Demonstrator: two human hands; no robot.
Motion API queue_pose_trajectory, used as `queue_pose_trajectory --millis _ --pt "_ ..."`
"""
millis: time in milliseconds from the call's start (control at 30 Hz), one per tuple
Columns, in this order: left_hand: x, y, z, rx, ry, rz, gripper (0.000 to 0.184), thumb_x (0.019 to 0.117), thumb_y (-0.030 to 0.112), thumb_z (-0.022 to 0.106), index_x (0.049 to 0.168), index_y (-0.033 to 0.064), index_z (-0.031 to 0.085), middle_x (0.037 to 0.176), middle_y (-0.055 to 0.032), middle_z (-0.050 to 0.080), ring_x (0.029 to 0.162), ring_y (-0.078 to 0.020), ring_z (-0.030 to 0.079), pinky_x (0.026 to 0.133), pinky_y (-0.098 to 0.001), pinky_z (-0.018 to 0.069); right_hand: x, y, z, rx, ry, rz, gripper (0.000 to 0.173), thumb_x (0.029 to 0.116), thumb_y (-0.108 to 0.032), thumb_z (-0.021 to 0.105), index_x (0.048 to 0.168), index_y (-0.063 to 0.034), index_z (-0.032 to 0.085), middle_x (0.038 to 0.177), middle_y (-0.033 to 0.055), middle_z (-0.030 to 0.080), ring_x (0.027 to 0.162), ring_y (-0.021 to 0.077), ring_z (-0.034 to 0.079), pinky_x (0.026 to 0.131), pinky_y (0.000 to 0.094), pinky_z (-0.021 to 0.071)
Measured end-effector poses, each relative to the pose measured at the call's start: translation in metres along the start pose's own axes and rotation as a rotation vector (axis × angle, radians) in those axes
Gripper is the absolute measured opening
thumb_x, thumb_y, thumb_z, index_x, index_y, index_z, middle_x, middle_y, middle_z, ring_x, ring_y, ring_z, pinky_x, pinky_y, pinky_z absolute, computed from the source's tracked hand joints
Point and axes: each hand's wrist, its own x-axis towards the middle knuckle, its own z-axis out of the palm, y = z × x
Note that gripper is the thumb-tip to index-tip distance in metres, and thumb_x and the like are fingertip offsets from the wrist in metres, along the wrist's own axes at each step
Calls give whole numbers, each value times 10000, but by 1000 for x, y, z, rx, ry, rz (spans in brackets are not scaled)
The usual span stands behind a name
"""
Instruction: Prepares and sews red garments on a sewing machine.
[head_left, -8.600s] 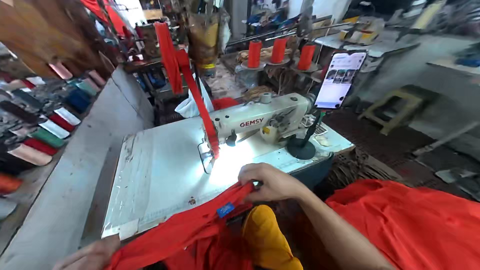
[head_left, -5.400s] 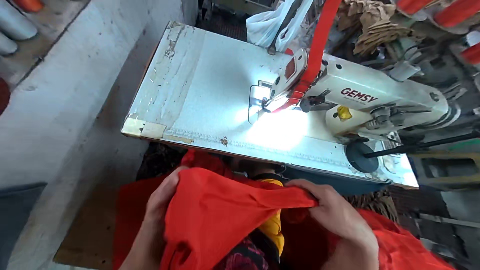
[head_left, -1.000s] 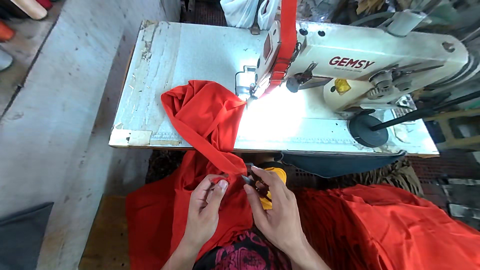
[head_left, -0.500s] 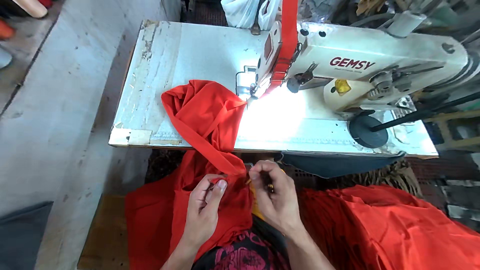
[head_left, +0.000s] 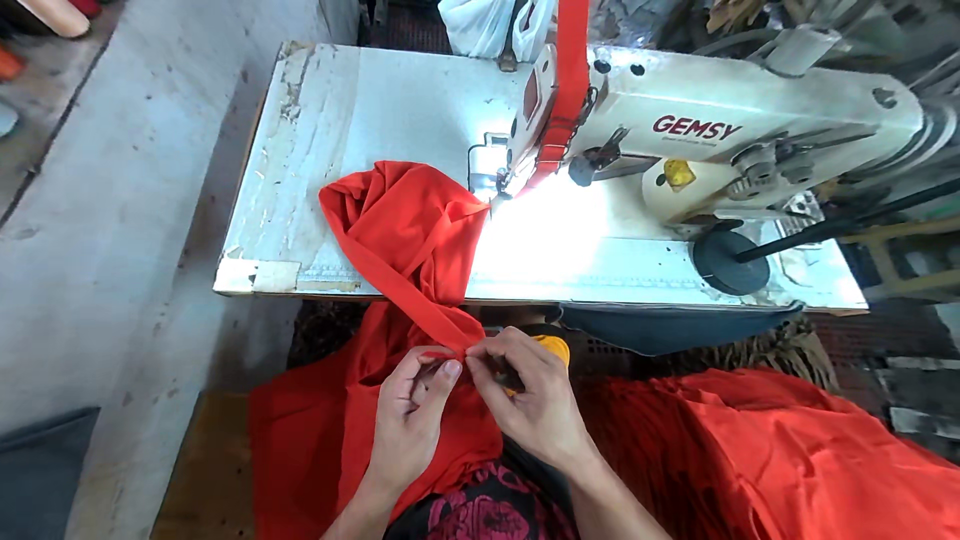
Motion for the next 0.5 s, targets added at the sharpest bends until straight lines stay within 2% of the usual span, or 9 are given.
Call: queue_pose_trajectory --millis 200,300,400,500 --pt "1 4 -1 119 -62 34 124 1007 47 565 1061 -22 653 946 75 716 847 36 656 768 -150 549 0 3 0 -61 -50 -33 125 944 -172 643 978 -63 694 871 25 643 735 29 591 613 159 491" --pt "2 1 -4 152 -89 49 147 1021 73 550 1062 -26 650 947 74 708 854 40 652 773 -156 552 3 1 -4 -60 -62 -45 182 965 -186 605 955 -16 669 848 86 659 706 75 606 607 186 483" --pt "0 -11 -17 88 -105 37 133 1045 130 562 1097 60 662 999 71 690 899 3 644 797 -178 550 -1 9 -9 82 -5 -31 98 950 -141 578 958 -44 592 867 29 587 743 0 557 629 120 477" --pt "1 -17 -28 30 -88 3 126 1054 153 556 1125 115 654 1009 77 682 901 -12 644 798 -192 552 -4 18 -27 322 61 0 92 1041 -187 512 1018 -123 574 990 -24 602 850 -15 578 696 131 489"
